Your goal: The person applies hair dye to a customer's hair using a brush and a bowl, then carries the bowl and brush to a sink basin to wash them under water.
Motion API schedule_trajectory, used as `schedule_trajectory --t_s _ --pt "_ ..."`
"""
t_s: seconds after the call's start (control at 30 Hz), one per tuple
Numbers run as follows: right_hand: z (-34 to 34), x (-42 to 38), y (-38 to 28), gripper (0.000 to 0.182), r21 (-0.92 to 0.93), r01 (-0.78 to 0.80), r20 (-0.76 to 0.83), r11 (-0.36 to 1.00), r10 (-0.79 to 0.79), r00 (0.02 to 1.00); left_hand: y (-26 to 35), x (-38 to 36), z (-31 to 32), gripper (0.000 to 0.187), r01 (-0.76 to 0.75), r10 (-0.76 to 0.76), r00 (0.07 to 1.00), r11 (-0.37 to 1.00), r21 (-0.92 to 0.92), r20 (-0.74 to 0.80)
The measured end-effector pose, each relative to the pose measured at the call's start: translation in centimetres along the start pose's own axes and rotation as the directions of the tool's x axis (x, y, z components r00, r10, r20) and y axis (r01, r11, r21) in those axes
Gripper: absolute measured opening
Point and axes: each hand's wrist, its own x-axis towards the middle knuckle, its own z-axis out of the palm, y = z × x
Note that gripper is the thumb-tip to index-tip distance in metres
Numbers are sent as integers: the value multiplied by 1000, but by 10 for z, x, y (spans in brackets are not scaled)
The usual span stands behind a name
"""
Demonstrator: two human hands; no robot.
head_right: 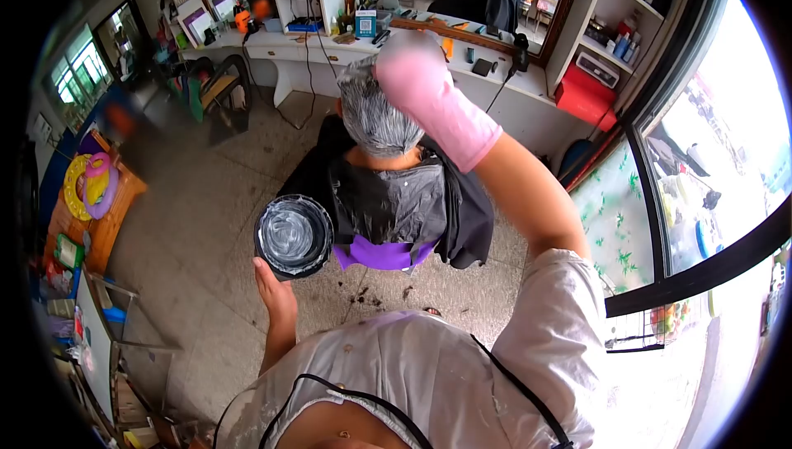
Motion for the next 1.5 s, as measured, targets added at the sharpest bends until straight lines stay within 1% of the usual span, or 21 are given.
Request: schedule_trajectory --t_s 0.1,0.2,0.23,0.37,0.43,0.5,0.57,0.6,0.63,0.7,0.77,0.9,0.93,0.97,1.03,1.13,1.27,1.37,1.43,1.47,1.5 --pt "-44 -14 -9 12 86 36 16 996 -37 999 5 1 2 63 -70 75 995 996 -60 68" --pt "-39 -7 19 31 134 -199 262 971 159 952 0 2 0 60 -110 112 993 993 -45 47" --pt "-28 -1 31 33 91 -160 250 983 133 959 1 0 3 60 -108 110 993 993 -41 51" --pt "-21 -39 19 24 77 -306 305 949 270 913 5 1 12 60 -93 93 996 996 -5 -1" --pt "-37 -63 15 23 222 -117 122 968 92 988 7 1 17 61 -109 109 994 994 -22 9" --pt "-22 -64 26 20 264 -97 76 960 80 994 14 -2 25 59 -1 0 999 1000 -29 -49" --pt "-3 -55 41 17 549 -278 -2 788 334 943 10 -2 35 59 -2 -2 997 998 -59 -76" --pt "24 -54 52 19 408 -257 -63 876 309 949 8 -1 39 59 -7 -3 995 995 -102 -104" --pt "24 -56 50 27 349 -282 127 894 254 959 7 -2 41 59 -11 1 995 995 -97 -103" --pt "18 -78 25 33 118 -326 90 938 316 944 4 -2 46 62 -57 50 996 993 -104 -75" --pt "3 -97 16 35 194 -314 198 929 277 940 3 -4 50 61 -69 62 996 992 -108 -63" --pt "-7 -100 30 35 478 -158 12 864 173 985 3 -7 60 60 -79 74 996 991 -109 -50" --pt "-3 -77 30 26 795 73 -247 602 212 945 4 -8 62 59 -74 68 996 991 -114 -50" --pt "-14 -78 29 20 925 -242 332 -292 315 889 3 -10 63 59 -74 69 996 991 -108 -51" --pt "13 -83 47 23 830 -478 540 -288 201 817 3 -12 67 55 -68 58 996 987 -146 -68" --pt "30 -108 40 26 706 -580 656 -407 68 752 -1 -15 74 61 -103 91 991 986 -131 -97" --pt "15 -139 37 26 652 -662 706 -370 -22 708 2 -21 84 61 -102 82 985 987 -125 -153" --pt "8 -126 49 24 822 -488 554 -295 211 805 3 -25 84 62 -98 84 988 990 -105 -130" --pt "36 -105 65 24 929 -358 301 93 374 877 2 -26 86 62 -86 73 991 989 -120 -116" --pt "68 -99 69 24 929 -359 304 86 375 876 1 -27 87 62 -87 74 991 990 -113 -116" --pt "111 -96 70 25 954 -236 164 183 341 926 -1 -29 88 62 -90 71 987 988 -124 -147"
